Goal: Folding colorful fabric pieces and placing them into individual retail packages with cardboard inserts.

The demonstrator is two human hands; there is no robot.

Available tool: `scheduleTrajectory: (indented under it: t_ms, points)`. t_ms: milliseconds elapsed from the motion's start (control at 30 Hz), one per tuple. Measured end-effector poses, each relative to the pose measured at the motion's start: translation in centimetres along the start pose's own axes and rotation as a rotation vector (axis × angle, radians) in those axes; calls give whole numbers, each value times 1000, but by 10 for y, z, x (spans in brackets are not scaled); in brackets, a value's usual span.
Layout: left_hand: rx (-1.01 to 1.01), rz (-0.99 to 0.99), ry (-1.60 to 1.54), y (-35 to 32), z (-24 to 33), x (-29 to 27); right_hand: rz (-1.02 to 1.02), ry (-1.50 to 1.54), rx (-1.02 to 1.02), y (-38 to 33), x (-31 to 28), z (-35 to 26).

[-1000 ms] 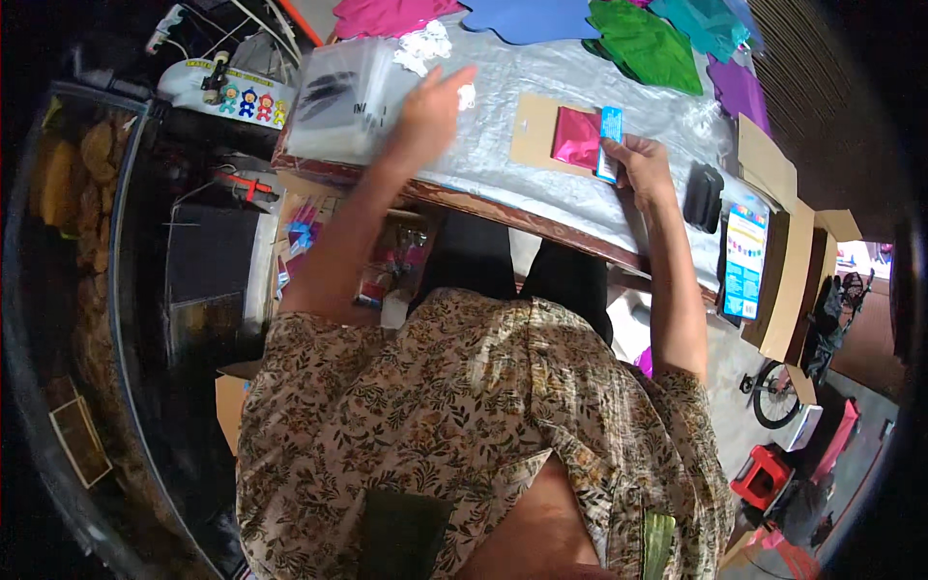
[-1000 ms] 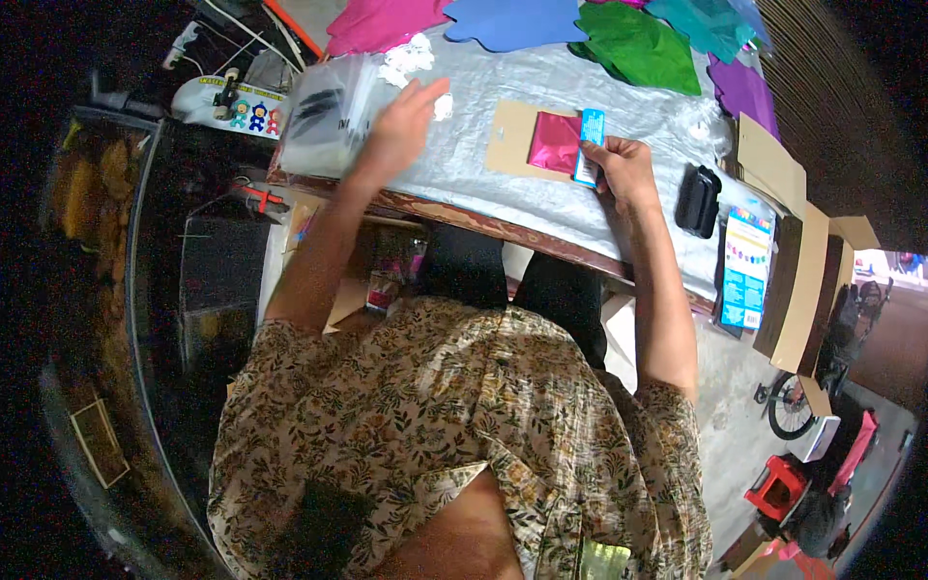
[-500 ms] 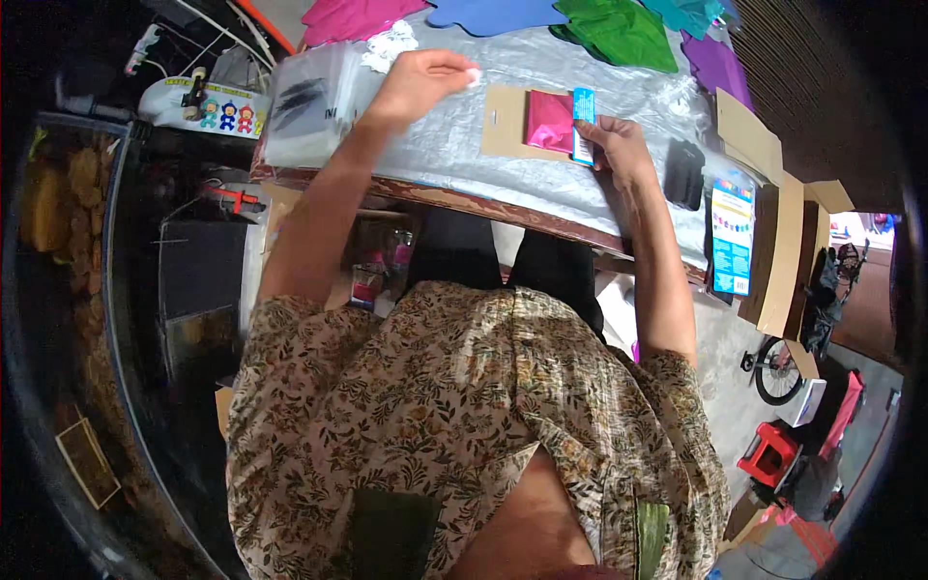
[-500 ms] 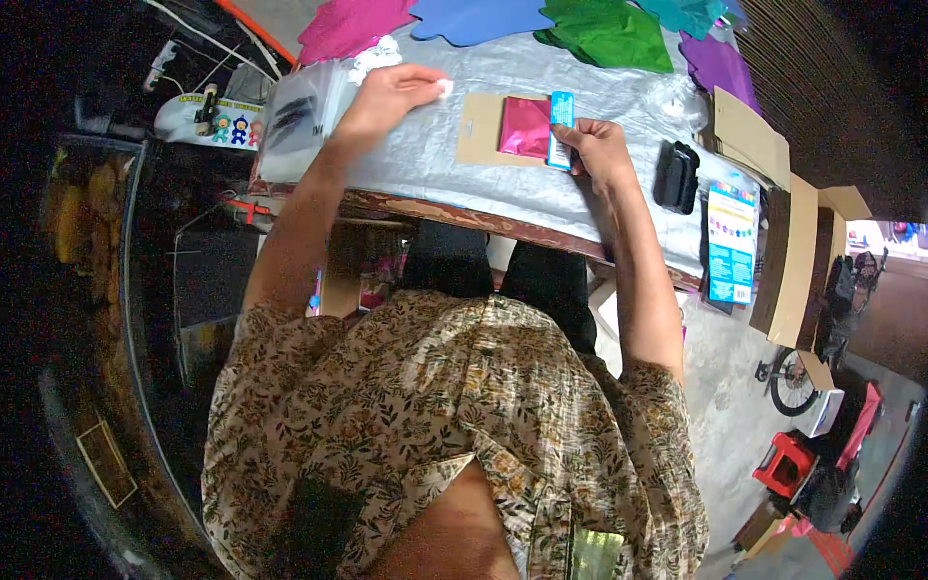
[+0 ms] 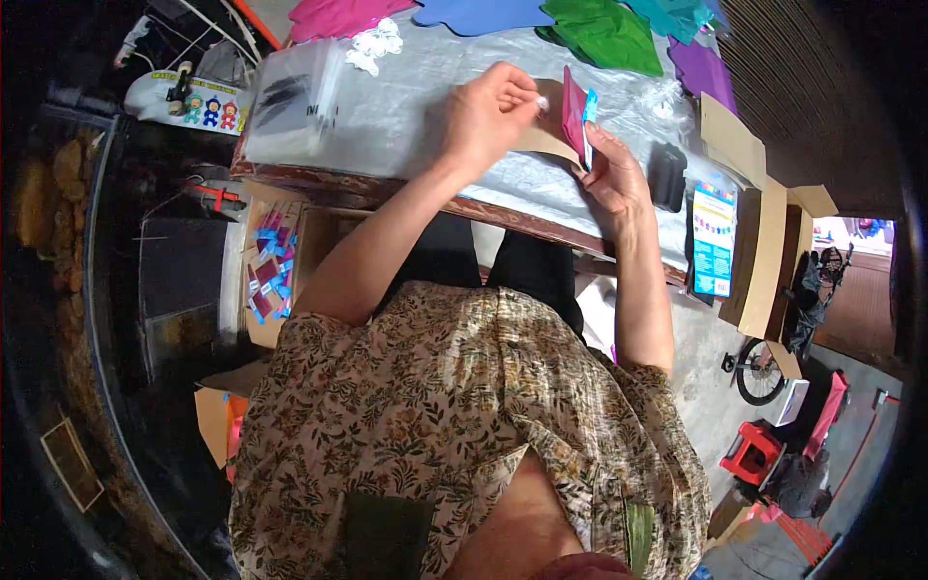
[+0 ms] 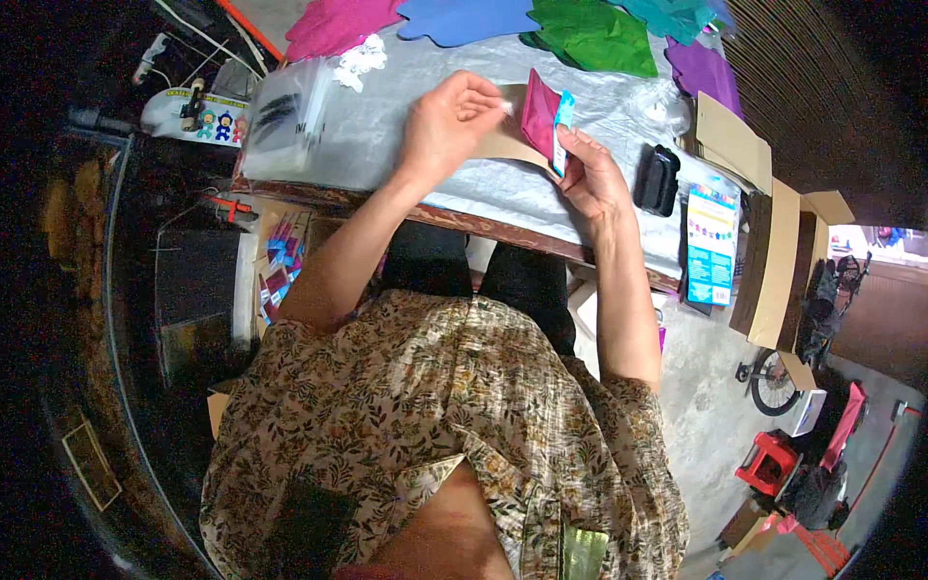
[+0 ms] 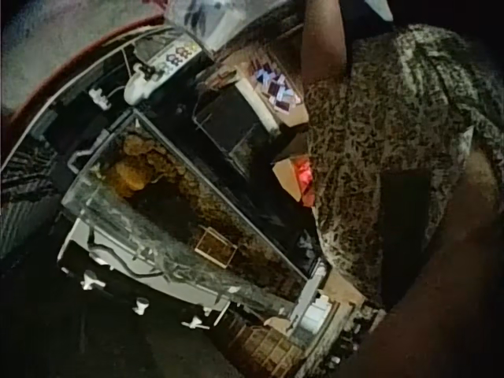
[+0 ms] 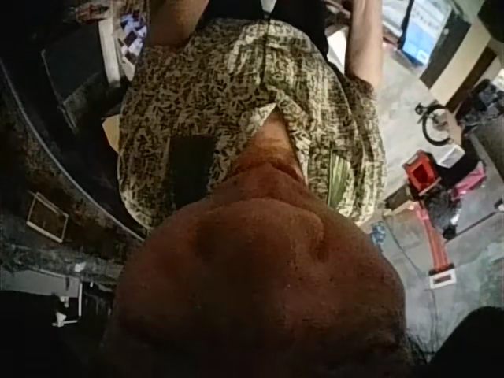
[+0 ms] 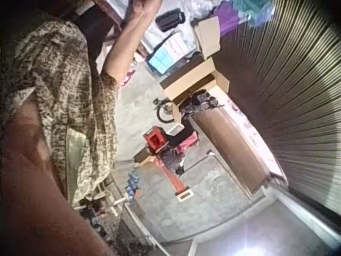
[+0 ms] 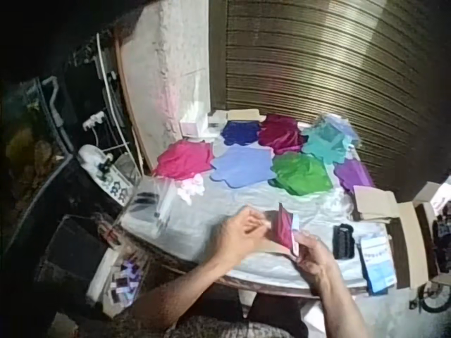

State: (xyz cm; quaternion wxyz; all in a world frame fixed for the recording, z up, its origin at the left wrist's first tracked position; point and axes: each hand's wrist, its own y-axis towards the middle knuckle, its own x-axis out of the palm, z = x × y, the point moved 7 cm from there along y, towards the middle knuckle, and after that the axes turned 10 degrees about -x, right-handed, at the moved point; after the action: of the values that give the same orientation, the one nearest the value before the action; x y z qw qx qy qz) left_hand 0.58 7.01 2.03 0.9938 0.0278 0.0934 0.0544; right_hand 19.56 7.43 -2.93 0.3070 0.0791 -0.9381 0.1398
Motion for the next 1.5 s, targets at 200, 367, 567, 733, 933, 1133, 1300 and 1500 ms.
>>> scheduleTrajectory:
  t_ms: [200,367,567,733,933,1133,1300,1500]
  points:
    - [119,39,198,-11,34,11,-130,-68,-56,0,3,-4]
    - [338,58,301,-23,49,4,-127,-172,-178,-2,-7,-13]
    - [472,219,395,-26,50,-21,-88,-180,-280,-14,0,-31]
    - [-155,-42,-548,-4,-5,-19,-78,-313,-304,-21,7,-37]
    - [-339,-277,-685,-15,-8,-12,-22,-602,-394,-37,16,-40]
    - [-386,-333,-470,-24,-9,3,-5,-639,-429,-37,17,-49]
    - [-407,-294,-407,-40,-8,-12,12,-584,-266,-45,14,-34]
    - [-435,-277,-399,-66,-9,-23,-40,-565,-212,-60,25,-22]
